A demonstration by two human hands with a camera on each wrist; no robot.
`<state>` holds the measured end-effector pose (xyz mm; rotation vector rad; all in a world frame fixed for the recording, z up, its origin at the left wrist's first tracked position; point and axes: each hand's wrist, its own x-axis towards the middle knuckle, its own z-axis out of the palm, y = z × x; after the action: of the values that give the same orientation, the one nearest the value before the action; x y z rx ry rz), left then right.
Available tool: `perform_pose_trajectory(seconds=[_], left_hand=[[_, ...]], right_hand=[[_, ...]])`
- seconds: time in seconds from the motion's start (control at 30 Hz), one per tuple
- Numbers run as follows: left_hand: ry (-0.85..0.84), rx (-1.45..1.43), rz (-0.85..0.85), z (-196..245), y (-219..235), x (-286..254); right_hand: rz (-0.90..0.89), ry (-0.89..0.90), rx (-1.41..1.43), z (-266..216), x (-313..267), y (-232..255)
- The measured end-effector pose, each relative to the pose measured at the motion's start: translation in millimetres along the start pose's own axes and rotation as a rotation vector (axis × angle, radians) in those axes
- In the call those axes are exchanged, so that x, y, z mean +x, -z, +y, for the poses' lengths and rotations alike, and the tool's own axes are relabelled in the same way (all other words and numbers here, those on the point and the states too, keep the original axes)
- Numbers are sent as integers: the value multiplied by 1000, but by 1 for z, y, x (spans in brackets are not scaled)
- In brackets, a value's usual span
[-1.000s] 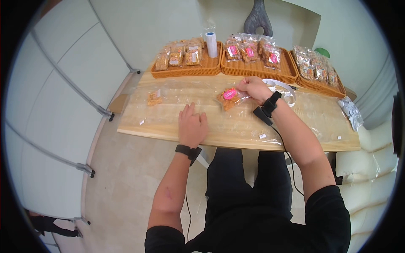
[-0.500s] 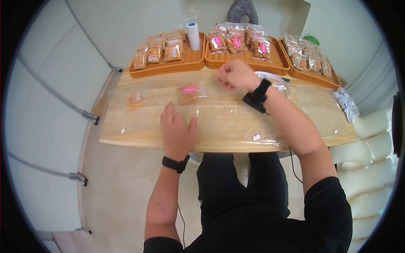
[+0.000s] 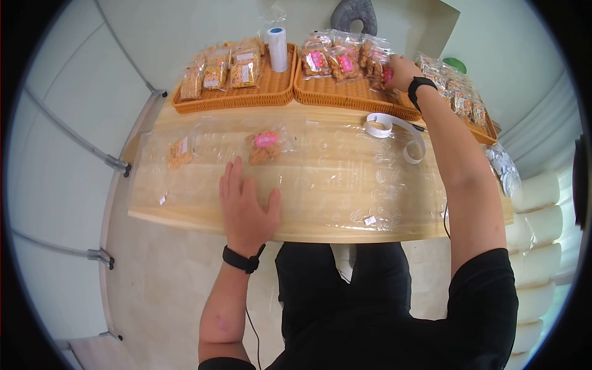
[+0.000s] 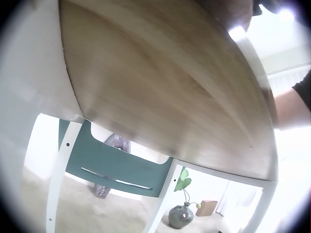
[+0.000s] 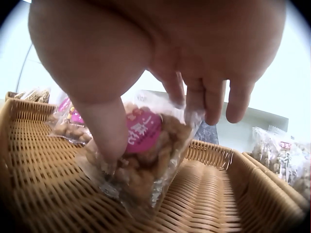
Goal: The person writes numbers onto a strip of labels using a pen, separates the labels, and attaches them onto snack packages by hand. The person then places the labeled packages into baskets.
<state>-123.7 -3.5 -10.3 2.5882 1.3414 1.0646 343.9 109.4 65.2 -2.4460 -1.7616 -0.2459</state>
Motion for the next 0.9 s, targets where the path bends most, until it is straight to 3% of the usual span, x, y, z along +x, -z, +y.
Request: perform_pose_trajectory(seconds=[0.07,0.13,0.23,0.27,0.43,0.5,0.67,0.73,0.9], left_hand=[[-1,5,3,-1,-1,0],[-23,-20,69,-4,-8,-1],[-33,-52,87,-6,-9,-2],[-47,-50,87,-7,-9,-3],[-104,12,191,-3,-5,-6],[-136,5,170,14,-6,-7],[-208,-45,67,90,-35,-11],[-194,-98,-51,121,-44,-5],[-192,-126,-144,160,-61,-6]], right_hand=[[56,3,-67,0,0,0],[3,95,76,3,-5,15],[99,35,254,4,-20,36],[239,58,299,5,-31,41],[257,59,574,2,-99,87],[19,40,961,-3,-138,99],[-72,-32,981,10,-190,82],[-89,-74,1029,14,-205,73],[-98,-151,1107,36,-237,66]])
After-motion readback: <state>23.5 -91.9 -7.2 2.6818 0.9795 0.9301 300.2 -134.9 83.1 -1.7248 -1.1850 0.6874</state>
